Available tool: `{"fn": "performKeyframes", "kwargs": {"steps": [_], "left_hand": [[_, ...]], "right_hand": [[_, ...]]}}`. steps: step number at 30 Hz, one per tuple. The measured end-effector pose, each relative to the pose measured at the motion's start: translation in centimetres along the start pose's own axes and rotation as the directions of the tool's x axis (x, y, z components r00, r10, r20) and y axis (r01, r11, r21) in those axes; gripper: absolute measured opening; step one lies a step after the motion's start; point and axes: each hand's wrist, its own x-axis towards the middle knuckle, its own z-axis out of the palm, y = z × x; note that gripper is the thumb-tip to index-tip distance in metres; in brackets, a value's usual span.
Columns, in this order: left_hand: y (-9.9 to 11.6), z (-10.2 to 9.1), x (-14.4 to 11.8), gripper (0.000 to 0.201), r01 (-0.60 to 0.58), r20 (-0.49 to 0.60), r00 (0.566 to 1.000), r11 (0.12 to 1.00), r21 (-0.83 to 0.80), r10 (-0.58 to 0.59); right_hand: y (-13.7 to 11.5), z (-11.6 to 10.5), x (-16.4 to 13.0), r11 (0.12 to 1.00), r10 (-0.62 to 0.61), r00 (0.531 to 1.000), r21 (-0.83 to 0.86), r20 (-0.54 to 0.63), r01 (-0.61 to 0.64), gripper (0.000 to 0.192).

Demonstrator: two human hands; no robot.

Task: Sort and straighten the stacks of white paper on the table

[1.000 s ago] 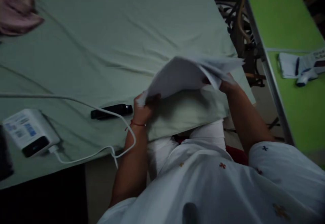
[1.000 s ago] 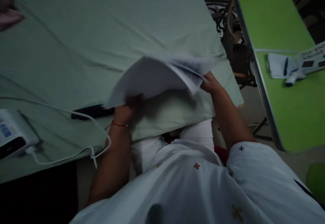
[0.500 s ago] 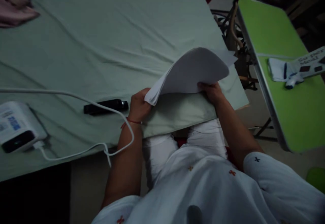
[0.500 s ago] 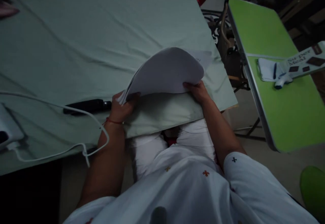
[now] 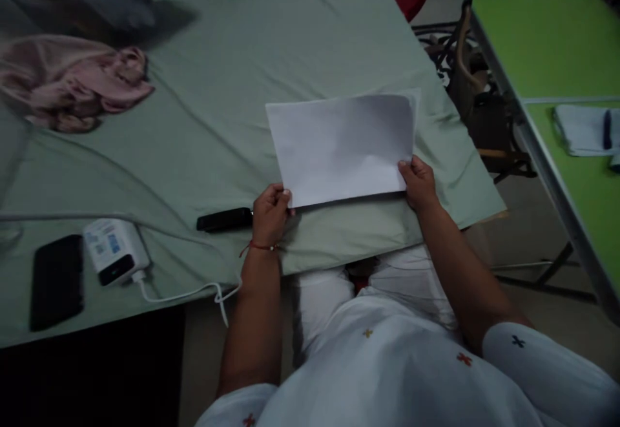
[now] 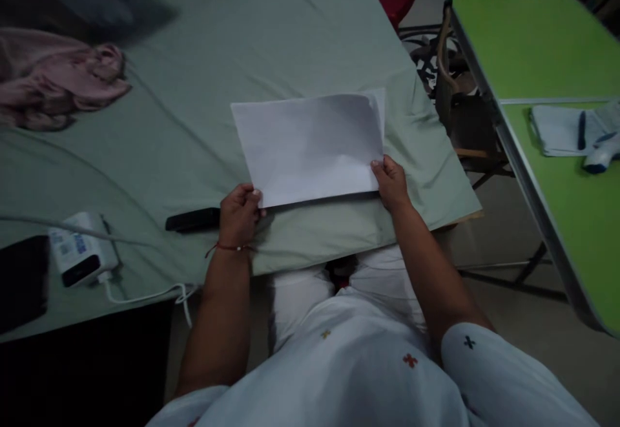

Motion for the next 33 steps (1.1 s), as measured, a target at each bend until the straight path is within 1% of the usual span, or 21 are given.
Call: {"fn": "performKeyframes", "kwargs": {"steps": [3, 6, 8, 11, 15, 17, 20, 22, 24, 26, 28, 30, 31, 33], "left_hand": [[0.0, 0.1, 0.0, 0.034, -0.022, -0.035, 0.999, 1.000, 0.020, 0.022], [-0.1, 0.2, 0.0, 0.037, -0.021, -0.079, 0.997, 0.998, 0.056, 0.025], [-0.2, 0.2, 0.0, 0.040, -0.017, -0.083, 0.996, 0.996, 0.088, 0.024], [-0.3, 0.1, 0.0, 0.041, -0.024, -0.063, 0.998, 0.994, 0.109, 0.031], [-0.4, 0.3, 0.0, 0.037, -0.007, 0.027, 1.000, 1.000, 0.023, 0.006], [-0.6, 0.2, 0.2, 0.036, -0.009, 0.047, 0.999, 1.000, 0.023, 0.008], [-1.0, 0.0, 0.3, 0.032, -0.048, -0.004, 0.999, 0.995, 0.086, 0.049], [-1.0, -0.1, 0.2, 0.040, -0.077, -0.038, 0.996, 0.989, 0.123, 0.083], [-0.6, -0.1, 0.1, 0.046, -0.093, -0.044, 0.994, 0.987, 0.134, 0.100], [-0.2, 0.0, -0.1, 0.046, -0.074, -0.008, 0.997, 0.992, 0.106, 0.075], [0.1, 0.1, -0.3, 0.042, -0.033, 0.074, 0.997, 0.998, 0.056, 0.028], [0.1, 0.2, -0.2, 0.043, -0.013, 0.139, 0.990, 1.000, 0.027, 0.009], [0.0, 0.1, -0.2, 0.043, -0.014, 0.146, 0.989, 1.000, 0.023, 0.010], [-0.3, 0.1, -0.1, 0.040, -0.025, 0.118, 0.993, 0.999, 0.033, 0.020]], "right_hand": [[0.1, 0.0, 0.1, 1.000, -0.011, 1.000, -0.001, -0.014, 0.011, 0.044], [0.3, 0.0, 0.2, 0.999, -0.025, 0.999, -0.039, -0.027, 0.024, 0.047], [0.5, -0.1, 0.4, 0.998, -0.035, 0.999, -0.058, -0.019, 0.034, 0.045], [0.8, -0.3, 0.6, 0.997, -0.036, 0.999, -0.073, -0.009, 0.036, 0.041], [0.6, -0.3, 0.6, 0.996, -0.036, 0.999, -0.082, -0.020, 0.034, 0.034], [0.4, -0.2, 0.6, 0.998, -0.027, 0.999, -0.065, -0.018, 0.026, 0.033], [0.3, -0.1, 0.5, 0.999, -0.021, 0.999, -0.036, -0.026, 0.020, 0.029], [0.4, 0.0, 0.5, 0.999, -0.023, 0.999, -0.026, -0.026, 0.022, 0.024], [0.5, 0.0, 0.5, 1.000, -0.022, 0.999, -0.015, -0.026, 0.022, 0.022], [0.4, -0.1, 0.6, 1.000, -0.015, 0.999, 0.010, -0.030, 0.015, 0.022], [0.4, -0.1, 0.6, 0.999, -0.009, 0.999, 0.034, -0.048, 0.011, 0.025], [0.3, -0.1, 0.6, 0.999, -0.004, 0.998, 0.044, -0.058, 0.007, 0.027], [0.3, -0.1, 0.6, 0.999, -0.006, 0.998, 0.040, -0.060, 0.008, 0.027], [0.3, -0.1, 0.6, 1.000, -0.013, 0.998, 0.023, -0.053, 0.015, 0.029]]}}
